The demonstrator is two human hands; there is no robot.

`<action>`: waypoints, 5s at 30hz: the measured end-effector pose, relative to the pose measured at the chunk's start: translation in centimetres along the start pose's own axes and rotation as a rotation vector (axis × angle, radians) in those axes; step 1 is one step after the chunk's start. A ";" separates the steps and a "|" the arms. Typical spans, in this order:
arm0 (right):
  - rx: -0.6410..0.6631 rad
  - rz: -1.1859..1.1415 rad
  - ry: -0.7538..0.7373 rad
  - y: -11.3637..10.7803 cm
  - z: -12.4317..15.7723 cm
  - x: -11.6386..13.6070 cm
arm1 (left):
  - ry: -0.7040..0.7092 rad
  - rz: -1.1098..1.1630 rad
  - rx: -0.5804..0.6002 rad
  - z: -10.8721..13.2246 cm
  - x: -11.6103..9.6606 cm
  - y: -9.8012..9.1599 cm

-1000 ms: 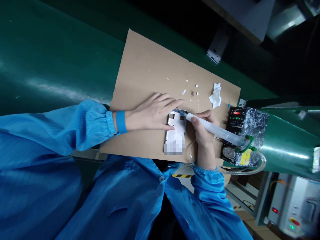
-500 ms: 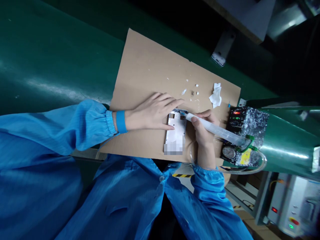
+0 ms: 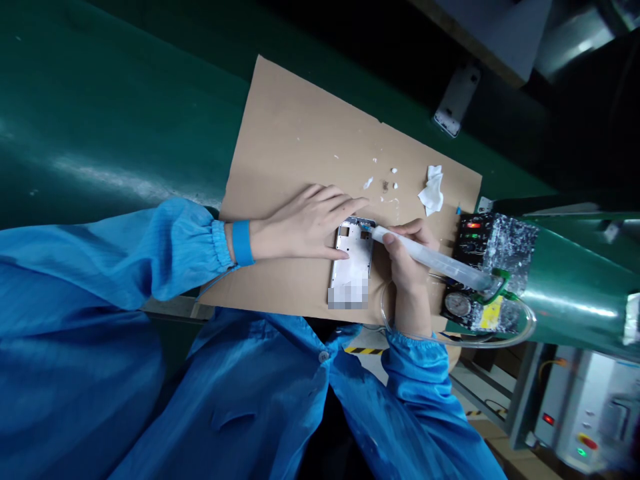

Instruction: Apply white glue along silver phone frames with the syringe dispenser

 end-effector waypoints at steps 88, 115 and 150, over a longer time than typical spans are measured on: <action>0.018 0.012 0.034 -0.3 0.1 -0.4 | 0.021 0.002 -0.016 0.0 -0.1 0.3; 0.053 0.010 0.047 0.0 0.1 0.1 | 0.008 0.018 -0.011 -0.1 0.0 0.2; 0.148 0.014 0.205 0.6 0.8 1.4 | 0.035 0.002 -0.079 0.9 0.5 0.6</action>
Point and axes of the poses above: each hand's wrist, its own z-axis away from the middle knuckle, its own y-axis out of the palm, x = y × z, the point moved 1 cm from there along -z, towards the middle knuckle, and after that the axes turned 10 degrees about -x, right-handed, at the moved point
